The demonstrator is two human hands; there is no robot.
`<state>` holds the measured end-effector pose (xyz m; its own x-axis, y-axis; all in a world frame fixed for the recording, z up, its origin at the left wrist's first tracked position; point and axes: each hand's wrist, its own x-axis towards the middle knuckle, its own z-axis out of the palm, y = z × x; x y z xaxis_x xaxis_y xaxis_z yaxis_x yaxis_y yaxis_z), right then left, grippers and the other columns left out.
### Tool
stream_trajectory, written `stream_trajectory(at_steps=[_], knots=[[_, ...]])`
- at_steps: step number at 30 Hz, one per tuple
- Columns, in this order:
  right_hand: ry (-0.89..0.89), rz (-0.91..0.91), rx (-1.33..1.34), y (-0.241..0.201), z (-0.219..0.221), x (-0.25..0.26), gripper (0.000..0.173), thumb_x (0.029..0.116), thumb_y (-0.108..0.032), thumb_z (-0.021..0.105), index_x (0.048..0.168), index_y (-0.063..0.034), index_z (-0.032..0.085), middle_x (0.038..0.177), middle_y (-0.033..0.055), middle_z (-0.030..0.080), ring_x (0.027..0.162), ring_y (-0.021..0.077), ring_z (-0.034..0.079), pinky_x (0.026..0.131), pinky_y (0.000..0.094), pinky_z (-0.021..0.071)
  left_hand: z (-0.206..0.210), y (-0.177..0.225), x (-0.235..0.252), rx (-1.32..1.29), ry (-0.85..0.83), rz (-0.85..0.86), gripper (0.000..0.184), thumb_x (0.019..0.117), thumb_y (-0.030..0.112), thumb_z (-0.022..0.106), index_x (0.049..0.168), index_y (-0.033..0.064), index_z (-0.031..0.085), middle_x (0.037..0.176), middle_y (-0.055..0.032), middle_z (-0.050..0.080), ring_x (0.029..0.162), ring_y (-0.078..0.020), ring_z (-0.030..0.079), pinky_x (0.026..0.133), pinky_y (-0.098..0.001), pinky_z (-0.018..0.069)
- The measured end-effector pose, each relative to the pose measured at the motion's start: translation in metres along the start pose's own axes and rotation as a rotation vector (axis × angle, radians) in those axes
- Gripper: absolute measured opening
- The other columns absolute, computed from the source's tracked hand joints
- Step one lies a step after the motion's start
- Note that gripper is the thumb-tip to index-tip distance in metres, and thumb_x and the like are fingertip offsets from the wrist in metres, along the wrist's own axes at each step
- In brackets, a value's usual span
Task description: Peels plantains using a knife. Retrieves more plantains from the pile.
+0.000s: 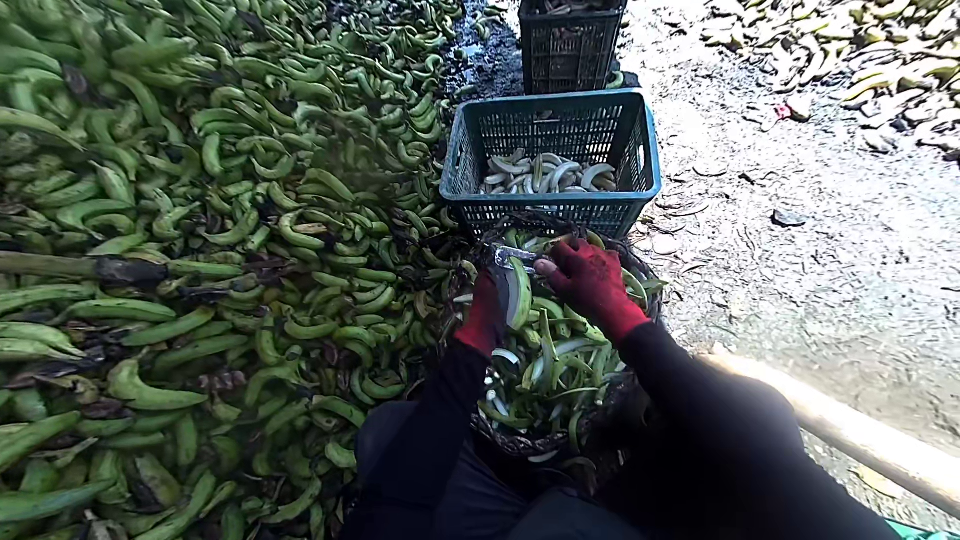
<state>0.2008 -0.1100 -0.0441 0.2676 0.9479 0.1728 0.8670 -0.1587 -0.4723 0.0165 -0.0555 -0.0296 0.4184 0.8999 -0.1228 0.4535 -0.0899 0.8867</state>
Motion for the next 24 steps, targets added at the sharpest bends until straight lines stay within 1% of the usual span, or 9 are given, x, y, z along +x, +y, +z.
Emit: stream_trajectory(at_steps=[2, 5, 8, 10, 12, 14, 17, 21, 24], knots=[[-0.078, 0.106, 0.100, 0.001, -0.009, 0.005, 0.054, 0.1046, -0.062, 0.039, 0.114, -0.0179, 0.070, 0.101, 0.0147, 0.067, 0.091, 0.0375, 0.066, 0.073, 0.0647, 0.0494, 0.000, -0.003, -0.001, -0.077, -0.141, 0.046, 0.045, 0.1114, 0.038, 0.037, 0.150, 0.0174, 0.048, 0.142, -0.0099, 0.058, 0.124, -0.0221, 0.058, 0.102, -0.0478, 0.0496], [-0.085, 0.206, 0.175, 0.008, -0.011, 0.008, 0.052, 0.1055, -0.061, 0.039, 0.112, -0.0179, 0.069, 0.096, 0.0145, 0.069, 0.088, 0.0373, 0.067, 0.072, 0.0669, 0.0499, 0.014, -0.010, 0.001, -0.163, -0.234, 0.028, 0.044, 0.1105, 0.040, 0.038, 0.145, 0.0176, 0.054, 0.130, -0.0101, 0.064, 0.111, -0.0201, 0.064, 0.093, -0.0448, 0.0542], [0.010, 0.000, 0.044, -0.007, 0.003, -0.008, 0.053, 0.1015, -0.061, 0.046, 0.117, -0.0159, 0.068, 0.106, 0.0148, 0.065, 0.095, 0.0355, 0.065, 0.080, 0.0615, 0.0500, 0.010, -0.017, 0.006, -0.358, 0.017, -0.113, 0.046, 0.1100, 0.041, 0.038, 0.145, 0.0144, 0.050, 0.130, -0.0137, 0.062, 0.110, -0.0246, 0.061, 0.089, -0.0485, 0.0532], [0.066, -0.150, -0.062, -0.020, 0.008, -0.017, 0.055, 0.0962, -0.064, 0.053, 0.112, -0.0139, 0.071, 0.104, 0.0164, 0.066, 0.098, 0.0368, 0.064, 0.086, 0.0593, 0.0479, 0.002, -0.021, 0.022, -0.827, 0.069, -0.173, 0.050, 0.1059, 0.058, 0.036, 0.139, 0.0238, 0.051, 0.120, -0.0004, 0.063, 0.103, -0.0107, 0.062, 0.085, -0.0343, 0.0554], [0.092, -0.208, -0.119, -0.026, 0.010, -0.020, 0.057, 0.0959, -0.066, 0.052, 0.109, -0.0146, 0.072, 0.100, 0.0168, 0.066, 0.095, 0.0374, 0.065, 0.084, 0.0587, 0.0478, -0.004, -0.022, 0.028, -1.103, 0.051, -0.249, 0.047, 0.0997, 0.066, 0.042, 0.122, 0.0268, 0.054, 0.101, 0.0033, 0.062, 0.086, -0.0082, 0.063, 0.071, -0.0292, 0.0569], [0.054, -0.164, -0.094, -0.026, 0.009, -0.015, 0.056, 0.0985, -0.065, 0.048, 0.111, -0.0158, 0.072, 0.099, 0.0161, 0.065, 0.092, 0.0368, 0.065, 0.081, 0.0592, 0.0483, -0.003, -0.021, 0.016, -0.875, 0.079, -0.213, 0.045, 0.1027, 0.061, 0.041, 0.129, 0.0271, 0.056, 0.109, 0.0022, 0.064, 0.091, -0.0096, 0.063, 0.075, -0.0312, 0.0556], [-0.088, -0.008, 0.100, -0.016, 0.003, -0.005, 0.055, 0.1041, -0.063, 0.037, 0.114, -0.0200, 0.069, 0.098, 0.0120, 0.065, 0.085, 0.0332, 0.065, 0.070, 0.0605, 0.0502, 0.005, -0.011, -0.005, -0.259, 0.090, -0.004, 0.043, 0.1104, 0.031, 0.041, 0.151, 0.0185, 0.045, 0.138, -0.0114, 0.059, 0.116, -0.0241, 0.061, 0.093, -0.0489, 0.0527], [-0.305, 0.250, 0.399, 0.005, -0.006, 0.023, 0.060, 0.1072, -0.060, 0.033, 0.120, -0.0131, 0.069, 0.103, 0.0170, 0.070, 0.100, 0.0363, 0.067, 0.087, 0.0670, 0.0492, 0.005, -0.003, -0.006, -0.216, -0.155, 0.018, 0.049, 0.1105, 0.043, 0.034, 0.153, 0.0206, 0.045, 0.142, -0.0082, 0.058, 0.122, -0.0197, 0.059, 0.102, -0.0461, 0.0502], [-0.237, 0.308, 0.406, 0.013, -0.002, 0.020, 0.062, 0.1060, -0.062, 0.033, 0.119, -0.0116, 0.067, 0.101, 0.0188, 0.069, 0.096, 0.0388, 0.067, 0.084, 0.0684, 0.0493, -0.002, -0.011, 0.005, -0.433, -0.242, -0.073, 0.045, 0.1082, 0.050, 0.038, 0.136, 0.0215, 0.058, 0.103, -0.0046, 0.068, 0.079, -0.0151, 0.064, 0.067, -0.0357, 0.0567]])
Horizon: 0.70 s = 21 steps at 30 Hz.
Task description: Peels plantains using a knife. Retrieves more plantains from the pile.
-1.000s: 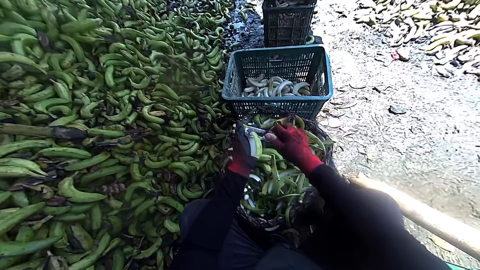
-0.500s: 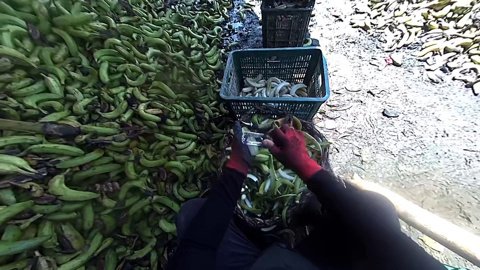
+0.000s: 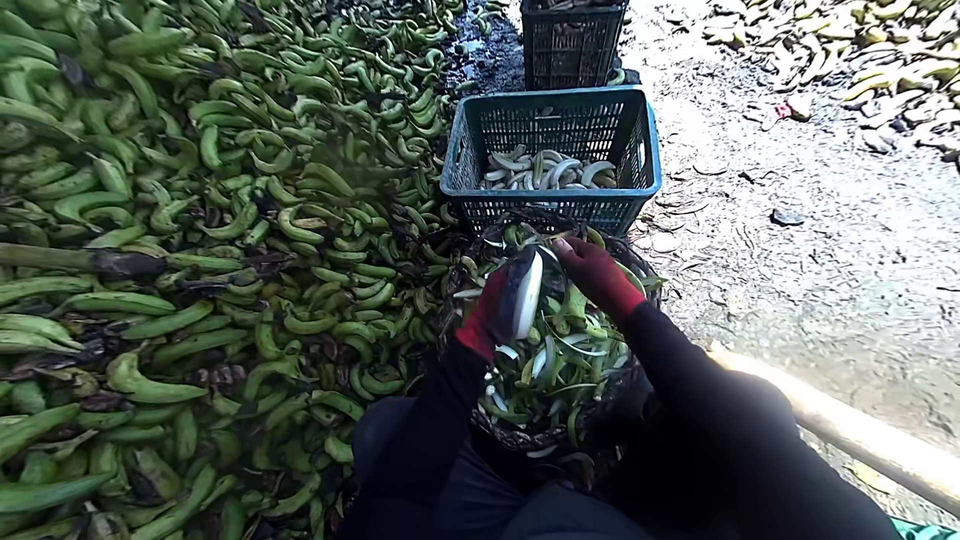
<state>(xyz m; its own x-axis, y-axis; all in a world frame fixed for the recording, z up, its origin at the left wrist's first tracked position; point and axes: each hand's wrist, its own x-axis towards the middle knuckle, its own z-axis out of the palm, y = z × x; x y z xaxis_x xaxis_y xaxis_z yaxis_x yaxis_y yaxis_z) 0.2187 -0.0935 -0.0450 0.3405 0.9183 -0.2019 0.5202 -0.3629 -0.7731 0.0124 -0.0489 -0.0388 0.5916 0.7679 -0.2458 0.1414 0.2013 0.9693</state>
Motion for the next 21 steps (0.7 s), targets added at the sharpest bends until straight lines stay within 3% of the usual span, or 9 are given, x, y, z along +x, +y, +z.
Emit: stream_trajectory(at_steps=[2, 6, 9, 12, 13, 16, 18, 19, 21], knots=[[0.124, -0.205, -0.120, 0.003, 0.009, -0.020, 0.062, 0.1032, -0.068, 0.033, 0.115, -0.0161, 0.065, 0.099, 0.0125, 0.066, 0.084, 0.0324, 0.066, 0.070, 0.0608, 0.0531, -0.017, -0.007, 0.013, -0.176, 0.025, -0.006, 0.046, 0.1075, 0.052, 0.038, 0.132, 0.0214, 0.062, 0.103, -0.0059, 0.070, 0.081, -0.0178, 0.067, 0.067, -0.0387, 0.0578], [0.129, -0.710, -0.404, -0.006, 0.021, -0.035, 0.062, 0.0958, -0.068, 0.046, 0.110, -0.0144, 0.073, 0.104, 0.0114, 0.069, 0.099, 0.0311, 0.066, 0.090, 0.0567, 0.0498, -0.026, 0.001, 0.021, -0.618, -0.105, -0.027, 0.051, 0.1054, 0.057, 0.036, 0.124, 0.0180, 0.063, 0.096, -0.0022, 0.066, 0.072, -0.0090, 0.062, 0.062, -0.0242, 0.0551], [0.168, -0.658, -0.438, -0.007, 0.027, -0.033, 0.060, 0.0974, -0.068, 0.045, 0.110, -0.0162, 0.073, 0.103, 0.0114, 0.068, 0.096, 0.0317, 0.066, 0.085, 0.0568, 0.0499, -0.012, 0.004, 0.001, -0.544, -0.002, -0.004, 0.039, 0.1051, 0.052, 0.044, 0.123, 0.0236, 0.064, 0.098, 0.0020, 0.068, 0.075, -0.0060, 0.063, 0.063, -0.0223, 0.0548], [0.155, -0.396, -0.314, -0.007, 0.024, -0.026, 0.055, 0.1020, -0.062, 0.044, 0.115, -0.0160, 0.069, 0.108, 0.0131, 0.066, 0.092, 0.0334, 0.066, 0.076, 0.0598, 0.0510, 0.012, 0.004, -0.015, -0.280, 0.136, 0.041, 0.041, 0.1072, 0.051, 0.040, 0.134, 0.0275, 0.058, 0.114, 0.0017, 0.066, 0.094, -0.0104, 0.063, 0.076, -0.0328, 0.0555], [0.130, -0.285, -0.259, -0.006, 0.021, -0.022, 0.054, 0.1036, -0.062, 0.042, 0.114, -0.0158, 0.067, 0.106, 0.0142, 0.065, 0.090, 0.0353, 0.066, 0.072, 0.0618, 0.0514, 0.018, 0.003, -0.015, -0.250, 0.144, 0.025, 0.041, 0.1075, 0.051, 0.037, 0.133, 0.0259, 0.058, 0.111, 0.0012, 0.065, 0.093, -0.0108, 0.063, 0.076, -0.0337, 0.0554], [0.094, -0.019, -0.070, 0.001, 0.009, -0.003, 0.056, 0.1047, -0.062, 0.040, 0.118, -0.0135, 0.066, 0.108, 0.0170, 0.068, 0.099, 0.0378, 0.066, 0.083, 0.0678, 0.0497, 0.014, 0.002, -0.007, -0.305, 0.048, -0.043, 0.045, 0.1059, 0.056, 0.039, 0.133, 0.0269, 0.060, 0.106, 0.0003, 0.068, 0.086, -0.0108, 0.065, 0.072, -0.0329, 0.0574], [0.109, -0.110, -0.047, 0.002, 0.006, -0.008, 0.056, 0.1037, -0.063, 0.041, 0.119, -0.0150, 0.067, 0.111, 0.0136, 0.066, 0.096, 0.0335, 0.066, 0.081, 0.0641, 0.0508, -0.001, 0.000, 0.002, -0.388, 0.028, -0.027, 0.038, 0.1046, 0.053, 0.044, 0.123, 0.0258, 0.063, 0.089, 0.0010, 0.065, 0.066, -0.0086, 0.060, 0.056, -0.0256, 0.0525], [0.099, -0.247, -0.087, 0.003, 0.007, -0.014, 0.057, 0.1019, -0.065, 0.042, 0.116, -0.0154, 0.067, 0.105, 0.0110, 0.065, 0.088, 0.0294, 0.065, 0.074, 0.0590, 0.0529, -0.011, -0.002, 0.006, -0.452, 0.006, -0.015, 0.036, 0.1031, 0.052, 0.048, 0.120, 0.0248, 0.065, 0.089, 0.0013, 0.065, 0.066, -0.0080, 0.060, 0.056, -0.0242, 0.0520], [-0.005, -0.498, -0.197, -0.004, 0.008, -0.023, 0.059, 0.0963, -0.067, 0.049, 0.112, -0.0144, 0.071, 0.102, 0.0087, 0.066, 0.089, 0.0259, 0.065, 0.081, 0.0551, 0.0522, -0.024, -0.004, 0.010, -0.559, -0.041, 0.019, 0.039, 0.1020, 0.052, 0.050, 0.121, 0.0222, 0.065, 0.091, 0.0002, 0.066, 0.071, -0.0089, 0.062, 0.060, -0.0259, 0.0540]])
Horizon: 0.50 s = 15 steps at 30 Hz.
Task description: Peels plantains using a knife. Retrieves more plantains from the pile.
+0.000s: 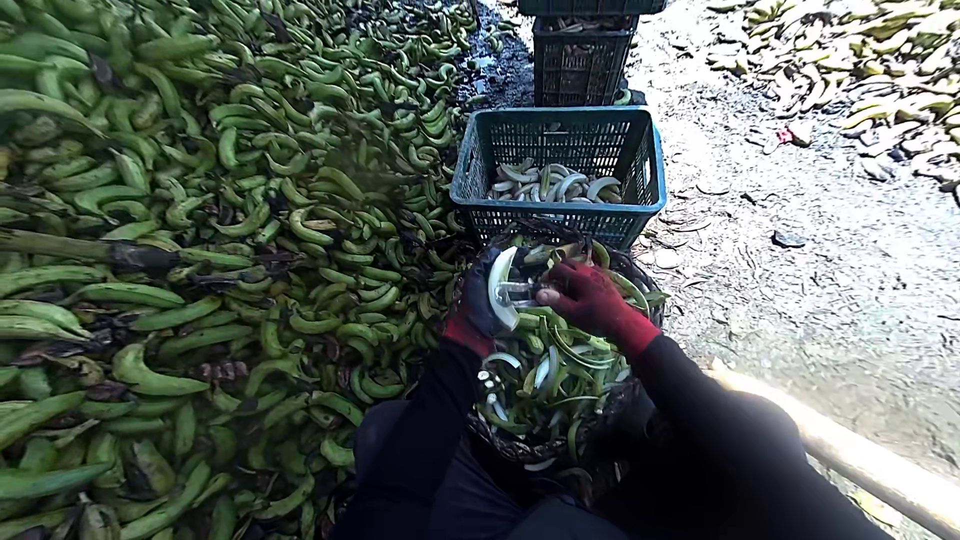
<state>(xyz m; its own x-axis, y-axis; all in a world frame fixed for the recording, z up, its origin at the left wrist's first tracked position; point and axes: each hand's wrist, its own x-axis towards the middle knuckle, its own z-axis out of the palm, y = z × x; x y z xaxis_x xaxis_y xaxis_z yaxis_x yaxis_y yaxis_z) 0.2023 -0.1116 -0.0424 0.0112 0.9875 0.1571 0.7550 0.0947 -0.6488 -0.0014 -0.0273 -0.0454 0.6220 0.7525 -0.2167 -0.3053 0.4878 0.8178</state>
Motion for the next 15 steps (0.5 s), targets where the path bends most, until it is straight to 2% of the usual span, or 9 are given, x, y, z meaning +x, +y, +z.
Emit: stream_trajectory(at_steps=[1, 3, 5, 6, 8, 10, 12, 14, 15], knots=[[-0.070, -0.062, -0.035, -0.004, 0.001, 0.000, 0.060, 0.0944, -0.069, 0.052, 0.112, -0.0151, 0.073, 0.101, 0.0079, 0.067, 0.094, 0.0262, 0.064, 0.087, 0.0555, 0.0503, 0.001, 0.002, 0.001, -0.033, 0.019, 0.003, 0.037, 0.1012, 0.052, 0.050, 0.117, 0.0216, 0.064, 0.085, 0.0009, 0.063, 0.065, -0.0081, 0.058, 0.055, -0.0247, 0.0522], [-0.082, -0.058, -0.055, -0.004, 0.008, 0.003, 0.058, 0.0939, -0.067, 0.055, 0.112, -0.0157, 0.074, 0.101, 0.0080, 0.067, 0.096, 0.0272, 0.064, 0.089, 0.0563, 0.0489, 0.009, -0.002, 0.001, -0.031, 0.061, 0.012, 0.034, 0.1007, 0.052, 0.051, 0.115, 0.0230, 0.063, 0.082, 0.0022, 0.061, 0.063, -0.0070, 0.058, 0.054, -0.0238, 0.0515], [0.072, 0.099, -0.086, 0.004, 0.014, 0.005, 0.055, 0.0953, -0.063, 0.058, 0.115, -0.0141, 0.072, 0.107, 0.0135, 0.068, 0.096, 0.0329, 0.065, 0.084, 0.0604, 0.0494, 0.021, -0.009, -0.002, 0.020, 0.084, 0.031, 0.034, 0.1043, 0.048, 0.048, 0.121, 0.0224, 0.064, 0.095, 0.0005, 0.067, 0.076, -0.0096, 0.064, 0.065, -0.0277, 0.0561], [0.163, 0.210, -0.111, 0.009, 0.013, 0.007, 0.054, 0.0967, -0.062, 0.057, 0.117, -0.0136, 0.070, 0.110, 0.0163, 0.066, 0.097, 0.0368, 0.065, 0.082, 0.0630, 0.0496, 0.026, -0.012, -0.003, 0.041, 0.103, 0.039, 0.034, 0.1058, 0.045, 0.045, 0.120, 0.0206, 0.064, 0.096, -0.0006, 0.068, 0.078, -0.0106, 0.065, 0.065, -0.0285, 0.0567], [0.290, 0.413, -0.073, 0.017, -0.003, 0.013, 0.054, 0.1000, -0.059, 0.054, 0.122, -0.0118, 0.067, 0.116, 0.0195, 0.065, 0.103, 0.0406, 0.064, 0.084, 0.0662, 0.0481, 0.026, -0.016, -0.002, 0.073, 0.152, 0.012, 0.034, 0.1045, 0.042, 0.048, 0.122, 0.0191, 0.065, 0.102, -0.0028, 0.069, 0.085, -0.0143, 0.067, 0.072, -0.0333, 0.0582], [0.400, 0.491, 0.109, 0.021, -0.029, 0.015, 0.053, 0.1021, -0.057, 0.050, 0.124, -0.0114, 0.066, 0.114, 0.0173, 0.067, 0.103, 0.0366, 0.064, 0.088, 0.0648, 0.0480, 0.001, -0.024, 0.013, 0.165, 0.291, -0.020, 0.044, 0.1022, 0.054, 0.049, 0.124, 0.0187, 0.063, 0.101, -0.0038, 0.068, 0.084, -0.0161, 0.066, 0.071, -0.0368, 0.0578], [0.536, 0.437, 0.272, 0.021, -0.052, 0.009, 0.052, 0.1023, -0.057, 0.047, 0.121, -0.0124, 0.065, 0.110, 0.0127, 0.066, 0.100, 0.0292, 0.064, 0.087, 0.0588, 0.0503, -0.032, -0.038, 0.026, 0.318, 0.455, -0.058, 0.056, 0.1016, 0.061, 0.046, 0.131, 0.0154, 0.061, 0.109, -0.0080, 0.066, 0.093, -0.0198, 0.065, 0.080, -0.0425, 0.0571], [0.656, 0.354, 0.382, 0.022, -0.068, 0.001, 0.050, 0.1025, -0.055, 0.048, 0.120, -0.0111, 0.064, 0.105, 0.0090, 0.066, 0.094, 0.0224, 0.064, 0.083, 0.0505, 0.0525, -0.045, -0.055, 0.029, 0.565, 0.600, -0.105, 0.056, 0.1061, 0.055, 0.043, 0.131, 0.0074, 0.061, 0.116, -0.0148, 0.065, 0.102, -0.0236, 0.063, 0.087, -0.0447, 0.0545], [0.701, 0.323, 0.438, 0.021, -0.074, -0.003, 0.048, 0.1033, -0.052, 0.049, 0.119, -0.0097, 0.063, 0.101, 0.0070, 0.066, 0.090, 0.0186, 0.064, 0.081, 0.0450, 0.0537, -0.043, -0.059, 0.030, 0.709, 0.604, -0.139, 0.056, 0.1090, 0.049, 0.038, 0.137, 0.0041, 0.057, 0.128, -0.0194, 0.062, 0.115, -0.0277, 0.061, 0.097, -0.0484, 0.0516]])
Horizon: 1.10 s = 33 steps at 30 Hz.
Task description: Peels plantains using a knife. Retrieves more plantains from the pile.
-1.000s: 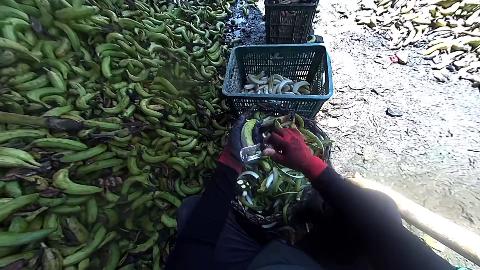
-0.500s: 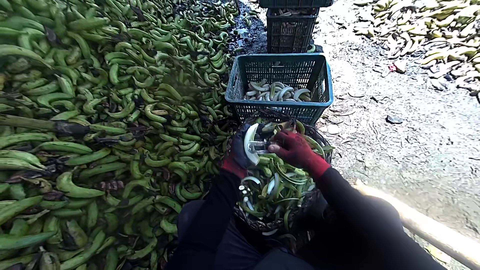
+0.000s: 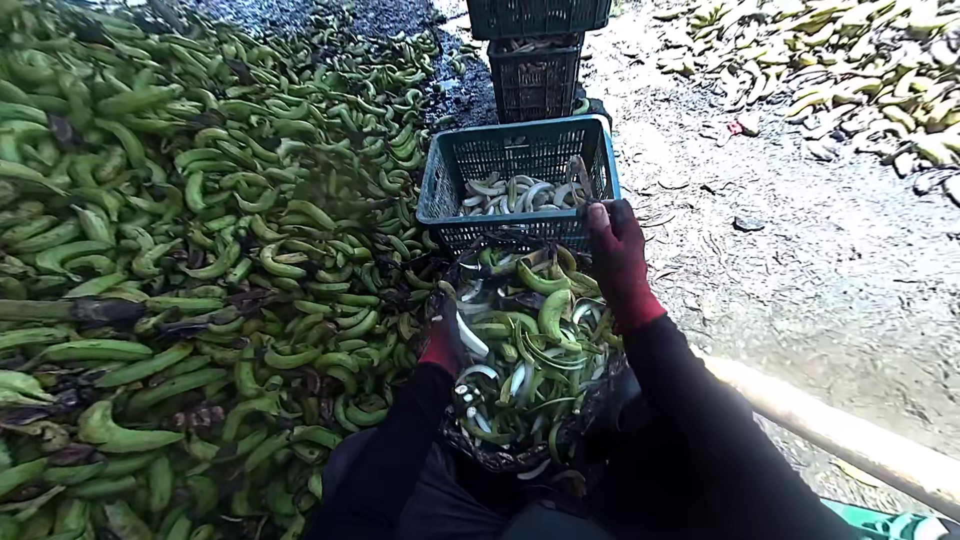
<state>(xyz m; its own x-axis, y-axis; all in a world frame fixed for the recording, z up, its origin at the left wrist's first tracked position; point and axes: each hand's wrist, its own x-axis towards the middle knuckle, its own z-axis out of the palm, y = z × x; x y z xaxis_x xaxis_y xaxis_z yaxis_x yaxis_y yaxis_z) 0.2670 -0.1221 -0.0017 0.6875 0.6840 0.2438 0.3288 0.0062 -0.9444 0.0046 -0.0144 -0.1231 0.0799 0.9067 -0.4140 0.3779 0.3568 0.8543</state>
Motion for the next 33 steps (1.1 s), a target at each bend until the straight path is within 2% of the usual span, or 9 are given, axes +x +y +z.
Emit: stream_trajectory(at_steps=[2, 6, 8, 11, 15, 17, 22, 28, 33], knots=[[0.027, 0.011, 0.110, -0.009, -0.012, -0.002, 0.043, 0.1061, -0.048, 0.048, 0.116, -0.0076, 0.061, 0.093, 0.0040, 0.063, 0.082, 0.0119, 0.061, 0.076, 0.0354, 0.0529, 0.016, 0.029, -0.007, 0.067, -0.038, 0.077, 0.055, 0.1122, 0.039, 0.030, 0.145, -0.0008, 0.048, 0.139, -0.0251, 0.055, 0.126, -0.0334, 0.056, 0.104, -0.0523, 0.0468], [0.119, 0.015, 0.379, -0.003, -0.023, 0.005, 0.037, 0.1094, -0.039, 0.046, 0.117, -0.0061, 0.060, 0.099, -0.0009, 0.064, 0.088, 0.0029, 0.061, 0.082, 0.0243, 0.0529, 0.071, 0.131, -0.012, -0.427, -0.172, 0.146, 0.062, 0.1077, 0.055, 0.036, 0.155, 0.0145, 0.035, 0.148, -0.0153, 0.050, 0.127, -0.0294, 0.056, 0.099, -0.0500, 0.0513], [0.189, 0.036, 0.457, 0.001, -0.033, 0.012, 0.037, 0.1096, -0.042, 0.043, 0.117, -0.0089, 0.059, 0.092, -0.0039, 0.061, 0.078, 0.0016, 0.058, 0.072, 0.0225, 0.0522, 0.091, 0.136, -0.020, 0.091, -0.229, 0.385, 0.051, 0.1106, 0.037, 0.041, 0.147, 0.0028, 0.048, 0.137, -0.0232, 0.059, 0.122, -0.0333, 0.061, 0.103, -0.0509, 0.0513], [0.252, 0.062, 0.551, -0.002, -0.053, 0.017, 0.040, 0.1117, -0.042, 0.033, 0.117, -0.0132, 0.060, 0.084, -0.0056, 0.057, 0.070, 0.0034, 0.057, 0.064, 0.0238, 0.0528, 0.123, 0.080, -0.042, 0.927, -0.325, 0.576, 0.050, 0.1011, 0.051, 0.056, 0.133, 0.0131, 0.064, 0.119, -0.0190, 0.069, 0.111, -0.0387, 0.066, 0.094, -0.0640, 0.0506], [0.236, 0.066, 0.604, 0.000, -0.060, 0.016, 0.041, 0.1118, -0.044, 0.030, 0.110, -0.0148, 0.058, 0.081, -0.0048, 0.053, 0.069, 0.0049, 0.055, 0.064, 0.0245, 0.0526, 0.150, 0.005, -0.049, 1.352, -0.403, 0.426, 0.100, 0.0882, 0.070, 0.057, 0.165, 0.0225, 0.015, 0.156, -0.0265, 0.040, 0.144, -0.0474, 0.036, 0.117, -0.0732, 0.0163], [0.218, 0.061, 0.595, -0.002, -0.059, 0.014, 0.039, 0.1118, -0.043, 0.032, 0.114, -0.0140, 0.058, 0.086, -0.0045, 0.056, 0.072, 0.0042, 0.058, 0.065, 0.0234, 0.0537, 0.143, 0.006, -0.051, 1.348, -0.398, 0.416, 0.091, 0.0921, 0.063, 0.058, 0.165, 0.0264, 0.017, 0.152, -0.0243, 0.046, 0.142, -0.0436, 0.041, 0.117, -0.0729, 0.0148], [0.154, 0.072, 0.564, -0.003, -0.049, 0.014, 0.040, 0.1114, -0.045, 0.032, 0.115, -0.0142, 0.058, 0.080, -0.0044, 0.055, 0.065, 0.0055, 0.055, 0.060, 0.0247, 0.0523, 0.114, 0.027, -0.036, 1.203, -0.256, 0.453, 0.052, 0.0957, 0.032, 0.063, 0.145, 0.0169, 0.055, 0.132, -0.0192, 0.064, 0.127, -0.0412, 0.057, 0.109, -0.0664, 0.0365], [0.004, 0.231, 0.461, -0.005, -0.033, 0.005, 0.057, 0.1092, -0.057, 0.023, 0.121, -0.0145, 0.059, 0.084, -0.0007, 0.060, 0.064, 0.0100, 0.057, 0.057, 0.0290, 0.0529, 0.043, 0.074, -0.049, 0.692, -0.205, 0.538, 0.047, 0.0980, 0.028, 0.065, 0.143, 0.0178, 0.056, 0.123, -0.0200, 0.067, 0.109, -0.0426, 0.066, 0.090, -0.0682, 0.0502], [-0.145, 0.253, 0.339, -0.003, -0.020, 0.001, 0.066, 0.1079, -0.061, 0.020, 0.117, -0.0107, 0.061, 0.083, 0.0024, 0.061, 0.066, 0.0128, 0.059, 0.061, 0.0341, 0.0554, -0.045, 0.137, -0.064, 0.152, -0.226, 0.833, 0.049, 0.0958, 0.017, 0.069, 0.143, 0.0202, 0.057, 0.128, -0.0017, 0.068, 0.103, -0.0133, 0.068, 0.087, -0.0354, 0.0587]])
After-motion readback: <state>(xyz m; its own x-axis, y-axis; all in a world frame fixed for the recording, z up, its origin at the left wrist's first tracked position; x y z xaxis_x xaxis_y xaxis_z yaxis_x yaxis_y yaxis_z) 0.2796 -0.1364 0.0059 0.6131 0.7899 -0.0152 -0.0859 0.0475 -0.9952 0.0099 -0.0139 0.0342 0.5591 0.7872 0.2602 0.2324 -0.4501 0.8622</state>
